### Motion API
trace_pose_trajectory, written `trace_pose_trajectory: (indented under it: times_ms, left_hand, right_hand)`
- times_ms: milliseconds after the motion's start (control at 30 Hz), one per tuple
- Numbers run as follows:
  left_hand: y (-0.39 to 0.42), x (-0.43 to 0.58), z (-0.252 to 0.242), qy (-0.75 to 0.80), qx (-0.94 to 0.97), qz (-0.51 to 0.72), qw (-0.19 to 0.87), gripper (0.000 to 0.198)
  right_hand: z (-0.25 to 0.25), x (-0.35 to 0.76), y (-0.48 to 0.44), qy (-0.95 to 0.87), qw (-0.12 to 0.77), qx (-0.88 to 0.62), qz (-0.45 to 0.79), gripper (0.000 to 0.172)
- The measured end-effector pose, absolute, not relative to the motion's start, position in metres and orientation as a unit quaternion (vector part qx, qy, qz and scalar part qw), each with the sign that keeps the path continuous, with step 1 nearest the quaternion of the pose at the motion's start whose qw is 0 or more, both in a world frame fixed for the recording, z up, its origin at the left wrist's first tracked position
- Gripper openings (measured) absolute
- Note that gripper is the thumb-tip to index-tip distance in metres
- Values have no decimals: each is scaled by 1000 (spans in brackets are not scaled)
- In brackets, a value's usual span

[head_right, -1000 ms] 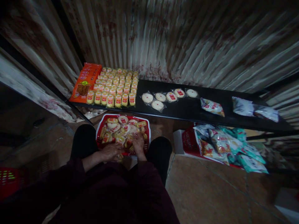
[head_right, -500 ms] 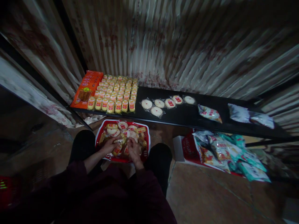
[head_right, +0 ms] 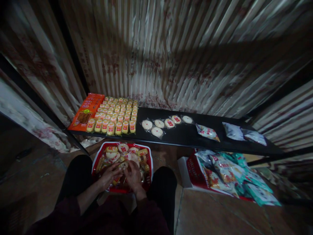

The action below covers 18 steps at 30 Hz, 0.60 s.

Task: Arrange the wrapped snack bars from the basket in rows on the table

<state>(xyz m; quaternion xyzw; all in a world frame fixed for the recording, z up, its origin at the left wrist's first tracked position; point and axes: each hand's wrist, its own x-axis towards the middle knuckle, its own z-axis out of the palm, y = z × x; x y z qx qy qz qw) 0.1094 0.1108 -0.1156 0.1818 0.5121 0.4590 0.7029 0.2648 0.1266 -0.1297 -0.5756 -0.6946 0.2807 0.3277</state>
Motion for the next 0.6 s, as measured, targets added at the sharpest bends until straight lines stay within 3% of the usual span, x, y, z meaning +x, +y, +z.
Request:
trace_pose_trajectory:
  times_ms: [233, 600]
  left_hand:
    - [111, 111, -121, 549, 176, 437, 690, 50]
    - [115, 106, -120, 491, 215, 454, 711, 47]
  right_hand:
    - [-129, 264, 120, -740, 248, -581, 230, 44]
    - [-124, 264, 124, -697, 320, -591, 251, 37]
